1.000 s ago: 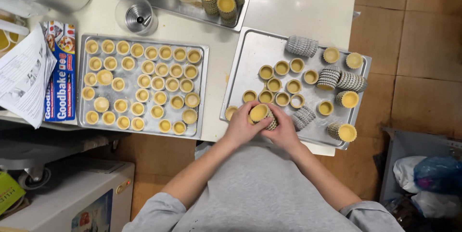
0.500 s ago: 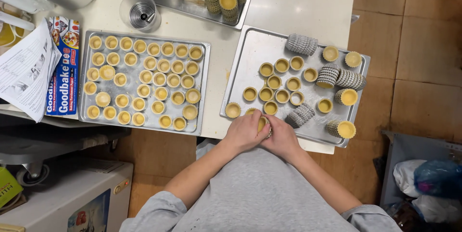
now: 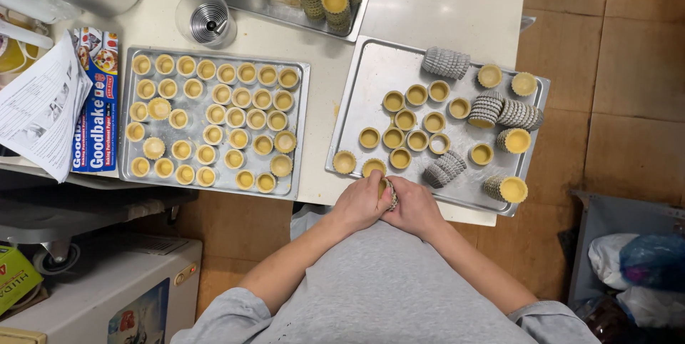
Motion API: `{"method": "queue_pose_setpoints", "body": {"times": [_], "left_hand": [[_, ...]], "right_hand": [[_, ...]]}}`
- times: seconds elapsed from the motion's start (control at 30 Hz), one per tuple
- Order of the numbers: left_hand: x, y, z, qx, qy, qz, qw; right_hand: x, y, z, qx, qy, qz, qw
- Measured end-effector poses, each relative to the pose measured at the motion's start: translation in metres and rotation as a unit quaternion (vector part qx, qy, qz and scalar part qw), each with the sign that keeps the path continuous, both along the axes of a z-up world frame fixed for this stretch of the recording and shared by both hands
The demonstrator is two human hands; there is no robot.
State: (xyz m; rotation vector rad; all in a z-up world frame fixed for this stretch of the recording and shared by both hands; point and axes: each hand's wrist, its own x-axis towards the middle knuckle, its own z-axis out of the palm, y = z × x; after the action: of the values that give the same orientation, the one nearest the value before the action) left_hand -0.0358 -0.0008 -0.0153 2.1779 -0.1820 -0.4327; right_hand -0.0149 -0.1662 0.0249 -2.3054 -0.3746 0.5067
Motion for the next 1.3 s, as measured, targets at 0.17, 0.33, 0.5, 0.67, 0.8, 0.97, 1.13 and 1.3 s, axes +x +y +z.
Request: {"method": "queue_pose_setpoints", "body": {"times": [0.17,0.33,0.5,0.67,0.8,0.97,1.13,1.3], "left_hand": [[-0.007,-0.001,-0.01,-0.023,-0.02,0.001,1.0],[-0.013,-0.002,-0.017,-0.029,-0.044,0.009,0.999],[-0.019,0.001,-0.022,-0.052,-0.078,-0.001,0.996],[-0.009,0.013,-0.009,-0.125,0.033,0.107,0.986],[0.022,0.026,-0.022,-0.101,0.002,0.113,0.988],[0.074,0.055,-0.056,0.093,-0.108,0.091,0.986],[0.122,0.063,-0.07,0.213,-0.089,-0.005,0.973],[0.132,0.053,-0.079,0.244,-0.202,-0.058,0.947]], "right_hand": [[-0.004,-0.005,-0.007,0.038,-0.038,0.013,0.998],[-0.007,-0.008,-0.014,0.037,-0.051,0.02,0.998],[-0.013,-0.013,-0.015,0.04,-0.025,0.028,0.998],[-0.02,-0.019,-0.025,0.064,-0.057,-0.028,0.996],[-0.014,-0.014,-0.019,0.086,-0.033,-0.06,0.994],[-0.002,-0.02,-0.031,0.085,-0.063,-0.096,0.99],[0.011,-0.022,-0.029,0.094,-0.067,-0.108,0.987],[0.019,-0.026,-0.024,0.114,-0.047,-0.123,0.985]]}}
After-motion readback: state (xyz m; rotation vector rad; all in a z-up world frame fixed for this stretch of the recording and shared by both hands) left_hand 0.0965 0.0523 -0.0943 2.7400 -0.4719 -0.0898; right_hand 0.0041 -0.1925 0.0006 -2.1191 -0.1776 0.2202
